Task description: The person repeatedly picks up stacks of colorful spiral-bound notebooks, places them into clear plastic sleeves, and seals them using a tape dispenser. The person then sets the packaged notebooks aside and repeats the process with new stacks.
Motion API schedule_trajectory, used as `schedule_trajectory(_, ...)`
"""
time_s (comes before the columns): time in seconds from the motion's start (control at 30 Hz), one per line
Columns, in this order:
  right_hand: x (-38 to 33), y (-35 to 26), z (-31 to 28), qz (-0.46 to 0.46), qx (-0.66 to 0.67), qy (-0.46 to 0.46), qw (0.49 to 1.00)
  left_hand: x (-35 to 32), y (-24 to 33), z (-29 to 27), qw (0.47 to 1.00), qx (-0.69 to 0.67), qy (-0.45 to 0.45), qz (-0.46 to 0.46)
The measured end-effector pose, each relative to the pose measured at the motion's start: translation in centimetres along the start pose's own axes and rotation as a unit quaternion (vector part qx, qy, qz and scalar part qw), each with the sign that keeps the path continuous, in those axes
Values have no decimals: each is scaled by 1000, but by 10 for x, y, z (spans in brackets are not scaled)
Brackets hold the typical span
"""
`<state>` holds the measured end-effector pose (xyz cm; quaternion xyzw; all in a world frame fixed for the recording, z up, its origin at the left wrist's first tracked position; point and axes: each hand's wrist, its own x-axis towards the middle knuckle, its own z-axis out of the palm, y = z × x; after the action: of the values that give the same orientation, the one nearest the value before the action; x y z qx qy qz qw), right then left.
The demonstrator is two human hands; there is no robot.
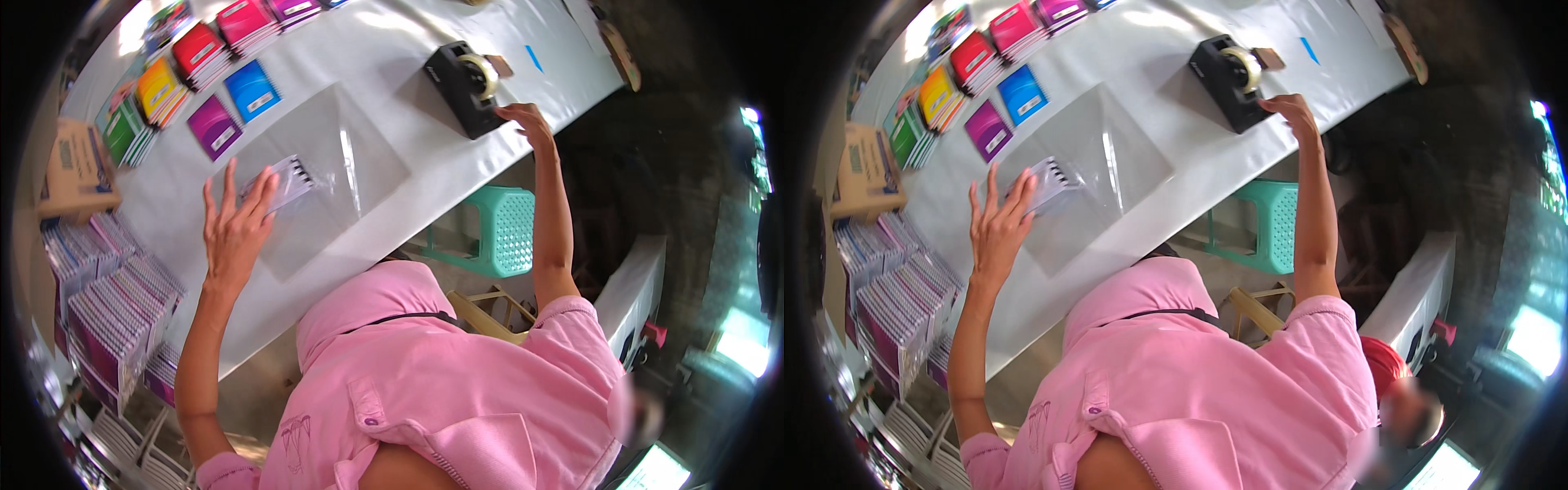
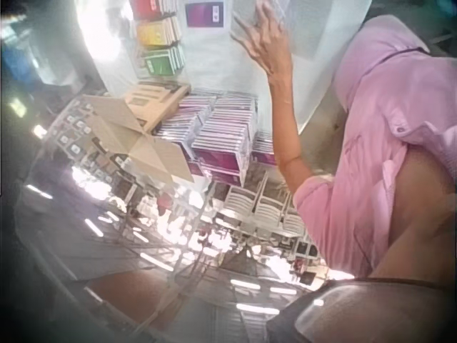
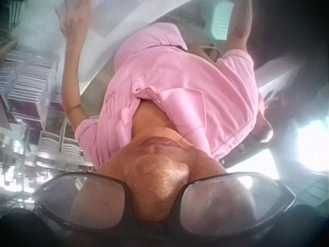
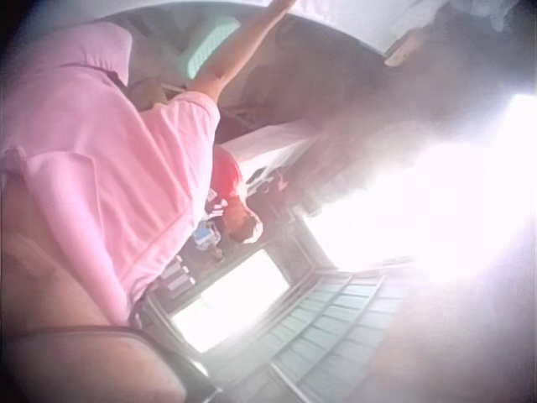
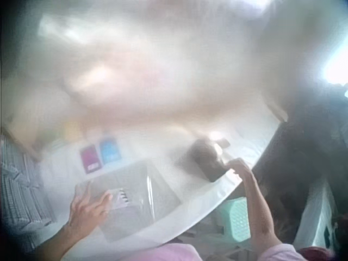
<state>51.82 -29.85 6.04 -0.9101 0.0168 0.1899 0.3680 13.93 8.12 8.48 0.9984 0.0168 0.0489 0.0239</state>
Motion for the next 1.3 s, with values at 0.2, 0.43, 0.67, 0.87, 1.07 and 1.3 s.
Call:
schedule_trajectory(0.2, 36, 57, -17, -35, 257, -214, 942, 4, 5, 0, 1000, 1, 4, -4)
schedule_trajectory(0.43, 2, 119, 16, -145, 258, -8, 955, 2, 7, -1, 1000, 20, 3, -6)
schedule_trajectory(0.67, -88, 1, 60, -49, 126, -18, 991, -5, 4, 1, 1000, -9, 4, -16)
schedule_trajectory(0.87, -249, -140, 202, -40, 310, -289, 905, -8, -2, 7, 999, -12, 31, -8)
schedule_trajectory(1.07, -255, -98, 266, 13, 281, -261, 923, -11, -3, 10, 999, -31, 25, -17)
schedule_trajectory(1.3, -256, -88, 283, -73, 263, -198, 941, 2, -26, 23, 964, -259, 29, -51)
